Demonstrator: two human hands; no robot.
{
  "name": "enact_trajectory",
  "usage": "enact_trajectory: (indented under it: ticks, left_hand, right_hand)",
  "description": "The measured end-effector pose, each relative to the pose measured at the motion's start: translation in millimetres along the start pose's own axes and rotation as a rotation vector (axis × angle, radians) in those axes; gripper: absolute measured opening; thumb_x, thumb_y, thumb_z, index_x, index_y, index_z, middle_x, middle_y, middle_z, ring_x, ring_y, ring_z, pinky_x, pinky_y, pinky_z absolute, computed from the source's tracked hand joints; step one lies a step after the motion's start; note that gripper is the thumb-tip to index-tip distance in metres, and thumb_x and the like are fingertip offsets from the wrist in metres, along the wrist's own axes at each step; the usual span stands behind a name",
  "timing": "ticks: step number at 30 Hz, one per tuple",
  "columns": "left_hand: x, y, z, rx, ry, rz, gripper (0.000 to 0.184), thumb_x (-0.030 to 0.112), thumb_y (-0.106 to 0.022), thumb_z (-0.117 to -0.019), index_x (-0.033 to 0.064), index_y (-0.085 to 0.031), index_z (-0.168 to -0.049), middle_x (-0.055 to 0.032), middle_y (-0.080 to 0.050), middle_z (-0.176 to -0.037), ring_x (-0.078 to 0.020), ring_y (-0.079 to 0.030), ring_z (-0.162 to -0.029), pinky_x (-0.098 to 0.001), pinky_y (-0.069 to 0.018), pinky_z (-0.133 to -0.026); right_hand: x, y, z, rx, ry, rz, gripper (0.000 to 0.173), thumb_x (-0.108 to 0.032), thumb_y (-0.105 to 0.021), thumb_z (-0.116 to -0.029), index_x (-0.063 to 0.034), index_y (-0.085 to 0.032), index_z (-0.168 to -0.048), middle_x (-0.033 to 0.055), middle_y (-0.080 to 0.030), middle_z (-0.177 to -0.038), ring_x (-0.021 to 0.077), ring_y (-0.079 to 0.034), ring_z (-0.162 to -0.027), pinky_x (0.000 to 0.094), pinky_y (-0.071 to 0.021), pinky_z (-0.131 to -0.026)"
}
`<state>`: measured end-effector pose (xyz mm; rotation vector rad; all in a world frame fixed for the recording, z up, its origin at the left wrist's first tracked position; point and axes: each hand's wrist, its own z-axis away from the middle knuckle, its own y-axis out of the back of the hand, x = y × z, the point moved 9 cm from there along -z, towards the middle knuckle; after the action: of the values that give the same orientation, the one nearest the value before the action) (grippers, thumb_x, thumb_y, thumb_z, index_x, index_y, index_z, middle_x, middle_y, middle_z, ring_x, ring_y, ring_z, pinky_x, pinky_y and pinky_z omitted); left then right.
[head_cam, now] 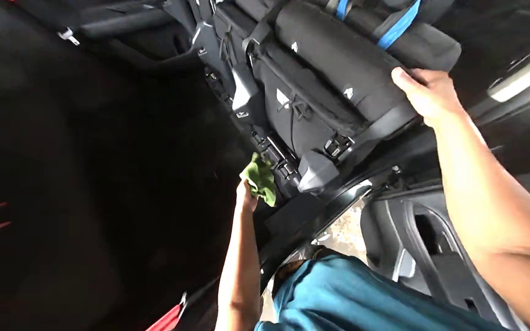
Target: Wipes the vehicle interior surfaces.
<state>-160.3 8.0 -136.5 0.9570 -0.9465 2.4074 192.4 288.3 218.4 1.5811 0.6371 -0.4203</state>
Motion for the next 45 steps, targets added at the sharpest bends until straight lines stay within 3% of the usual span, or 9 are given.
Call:
enact_trajectory:
  ticks: [10, 15, 19, 23, 28, 32, 39, 42, 45]
  left_hand:
    - [232, -123, 189, -0.116, -1.051, -0.767, 0.036, 0.031, -0.041, -0.1074, 0.0035, -0.062, -0.115, 0.0036, -0.067, -0.09, 0.0, -0.066, -0.081, -0.0249, -0.0596, -0.075]
    - [242, -177, 177, -0.232, -0.983, -1.604, 0.051, 0.044, -0.037, -0.1096, 0.0138, -0.057, -0.146, -0.006, -0.052, -0.154, -0.0226, -0.042, -0.147, -0.0539, -0.029, -0.124]
    - [212, -81, 128, -0.075, -0.67, -1.976, 0.058, 0.057, -0.033, -0.1067, 0.0228, -0.057, -0.147, 0.0039, -0.043, -0.161, -0.0226, -0.028, -0.155, -0.0609, -0.02, -0.124]
    - [186, 50, 115, 0.18, -0.328, -1.895, 0.055, 0.047, -0.033, -0.1083, 0.0249, -0.04, -0.159, -0.0028, -0.026, -0.17, -0.0323, -0.017, -0.158, -0.0698, -0.0176, -0.12]
    - [115, 161, 102, 0.415, 0.005, -1.776, 0.083, 0.028, -0.066, -0.0962, 0.014, -0.022, -0.165, -0.0226, -0.013, -0.17, -0.052, -0.014, -0.153, -0.0831, -0.0284, -0.105]
    - [76, 121, 121, 0.511, -0.154, -1.633, 0.059, 0.032, -0.053, -0.1036, 0.0137, -0.04, -0.158, -0.0154, -0.032, -0.166, -0.0424, -0.023, -0.154, -0.0727, -0.0217, -0.116]
    - [34, 53, 232, 0.271, -0.537, -0.779, 0.038, 0.024, -0.044, -0.1092, -0.0021, -0.065, -0.126, -0.0167, -0.073, -0.112, -0.0208, -0.071, -0.105, -0.0422, -0.0567, -0.099]
    - [29, 81, 277, 0.158, -0.445, -0.479, 0.039, 0.027, -0.045, -0.1088, -0.001, -0.065, -0.126, -0.013, -0.074, -0.11, -0.0185, -0.071, -0.101, -0.0412, -0.0585, -0.095]
    - [6, 123, 321, 0.188, -0.208, -0.431, 0.032, 0.025, -0.063, -0.1018, -0.0004, -0.067, -0.121, -0.0107, -0.075, -0.106, -0.0181, -0.072, -0.098, -0.0421, -0.0583, -0.094]
  right_hand:
    - [-167, -47, 181, -0.187, 0.492, 0.337, 0.086, -0.081, -0.053, -0.084, -0.0075, -0.066, -0.125, 0.0132, -0.071, -0.091, 0.0348, -0.07, -0.08, 0.0572, -0.0558, -0.064]
    - [-206, -140, 294, -0.722, 0.852, 0.018, 0.058, -0.059, -0.049, -0.0998, -0.0215, -0.06, -0.143, 0.0156, -0.058, -0.146, 0.0366, -0.058, -0.129, 0.0568, -0.0528, -0.097]
    - [-184, -184, 344, -1.077, 1.015, -0.501, 0.044, -0.038, -0.066, -0.0988, -0.0113, -0.068, -0.135, 0.0102, -0.058, -0.148, 0.0244, -0.046, -0.145, 0.043, -0.0383, -0.12]
    - [-112, -186, 258, -0.783, 0.691, -0.551, 0.029, -0.031, -0.061, -0.1021, -0.0123, -0.075, -0.119, 0.0007, -0.074, -0.119, 0.0071, -0.069, -0.11, 0.0324, -0.0556, -0.102]
    - [52, -220, 148, -0.322, 0.053, -0.418, 0.046, -0.048, -0.053, -0.1043, -0.0141, -0.067, -0.131, 0.0109, -0.071, -0.125, 0.0256, -0.068, -0.115, 0.0527, -0.0537, -0.101]
    - [105, -308, 193, -0.632, -0.347, -0.635, 0.078, -0.071, -0.036, -0.1011, -0.0128, -0.049, -0.151, 0.0153, -0.054, -0.149, 0.0306, -0.055, -0.135, 0.0577, -0.0487, -0.107]
    - [88, -323, 230, -0.583, -0.383, -0.587, 0.08, -0.074, -0.014, -0.1008, -0.0265, -0.03, -0.163, 0.0076, -0.035, -0.166, 0.0284, -0.031, -0.153, 0.0659, -0.031, -0.118]
    - [17, -263, 221, -0.502, -0.046, -0.267, 0.095, -0.071, -0.018, -0.1032, 0.0096, -0.061, -0.131, 0.0354, -0.062, -0.128, 0.05, -0.056, -0.127, 0.0693, -0.0418, -0.105]
    - [-111, -188, 248, -0.395, 0.584, -0.329, 0.074, -0.062, -0.032, -0.1039, -0.0051, -0.061, -0.067, 0.0112, -0.055, -0.057, 0.0266, -0.059, -0.054, 0.0492, -0.0466, -0.051]
